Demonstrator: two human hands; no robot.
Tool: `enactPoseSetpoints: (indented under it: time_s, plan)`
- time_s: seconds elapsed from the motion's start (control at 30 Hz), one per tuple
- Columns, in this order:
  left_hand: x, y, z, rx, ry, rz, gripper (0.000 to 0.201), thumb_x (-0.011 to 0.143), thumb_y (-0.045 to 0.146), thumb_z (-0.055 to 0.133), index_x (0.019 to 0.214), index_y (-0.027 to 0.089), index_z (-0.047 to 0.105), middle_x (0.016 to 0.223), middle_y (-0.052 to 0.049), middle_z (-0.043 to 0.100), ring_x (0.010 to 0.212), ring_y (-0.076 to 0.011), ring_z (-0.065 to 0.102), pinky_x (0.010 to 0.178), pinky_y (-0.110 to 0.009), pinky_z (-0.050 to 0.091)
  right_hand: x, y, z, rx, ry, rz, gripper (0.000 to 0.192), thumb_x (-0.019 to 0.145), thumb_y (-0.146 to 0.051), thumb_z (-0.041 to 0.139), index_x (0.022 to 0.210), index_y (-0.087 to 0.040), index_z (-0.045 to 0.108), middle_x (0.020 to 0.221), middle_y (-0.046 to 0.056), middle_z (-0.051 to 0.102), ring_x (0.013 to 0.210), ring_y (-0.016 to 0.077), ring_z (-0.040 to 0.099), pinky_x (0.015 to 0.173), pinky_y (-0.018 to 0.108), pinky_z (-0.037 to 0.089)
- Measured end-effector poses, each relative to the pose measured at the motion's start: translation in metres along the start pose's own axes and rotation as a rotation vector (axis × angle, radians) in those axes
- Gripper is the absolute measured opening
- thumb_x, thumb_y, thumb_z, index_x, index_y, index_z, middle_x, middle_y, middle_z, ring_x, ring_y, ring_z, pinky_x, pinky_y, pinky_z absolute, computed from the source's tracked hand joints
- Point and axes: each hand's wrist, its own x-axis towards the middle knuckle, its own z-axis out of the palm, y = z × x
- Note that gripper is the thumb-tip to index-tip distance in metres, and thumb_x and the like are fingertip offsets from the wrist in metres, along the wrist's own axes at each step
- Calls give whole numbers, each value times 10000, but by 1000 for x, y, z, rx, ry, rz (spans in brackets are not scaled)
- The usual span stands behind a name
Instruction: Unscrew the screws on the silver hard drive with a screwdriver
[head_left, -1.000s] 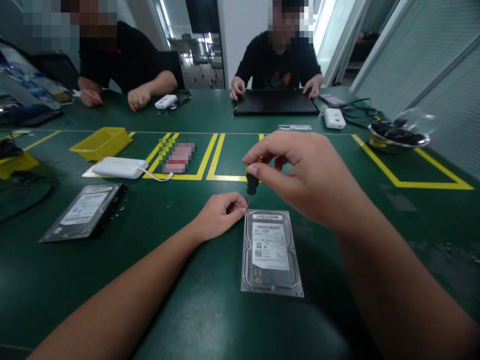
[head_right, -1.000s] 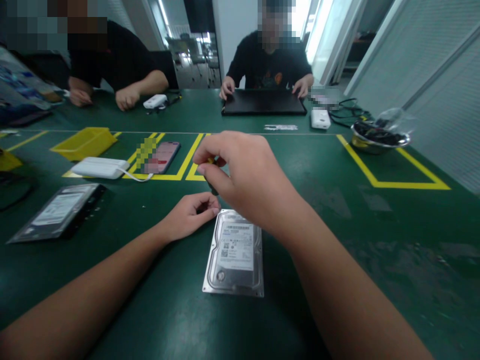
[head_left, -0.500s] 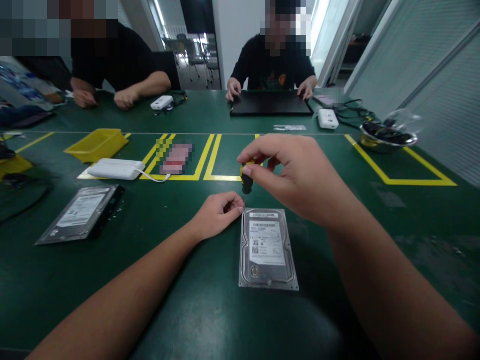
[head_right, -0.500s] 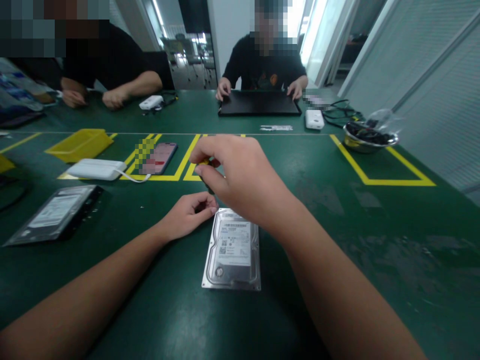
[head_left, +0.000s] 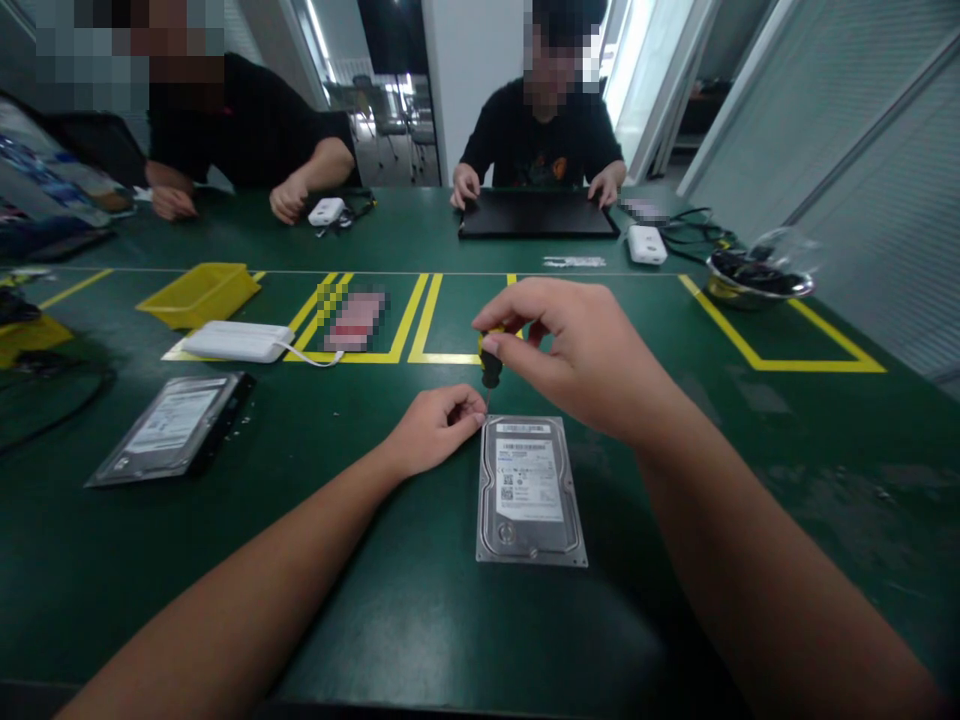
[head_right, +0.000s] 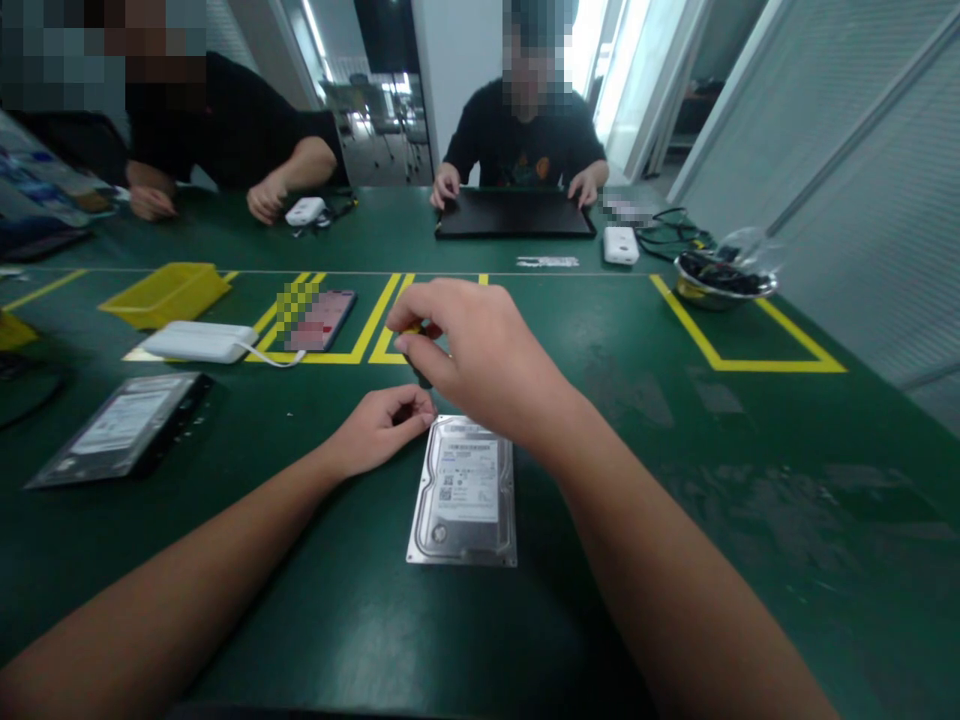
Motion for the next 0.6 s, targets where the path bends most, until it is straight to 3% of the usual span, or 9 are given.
enactPoseSetpoints:
  time_s: [0.6]
  plan:
    - [-1,0,-1,-3,-3,5,115,870,235,548,859,150,625,740,11,609,653,-124,519,601,-241,368,0,2,-3,56,-35,-7,161,824,-120,602,924,-158,722,909,34,685,831,141,610,773,277,459]
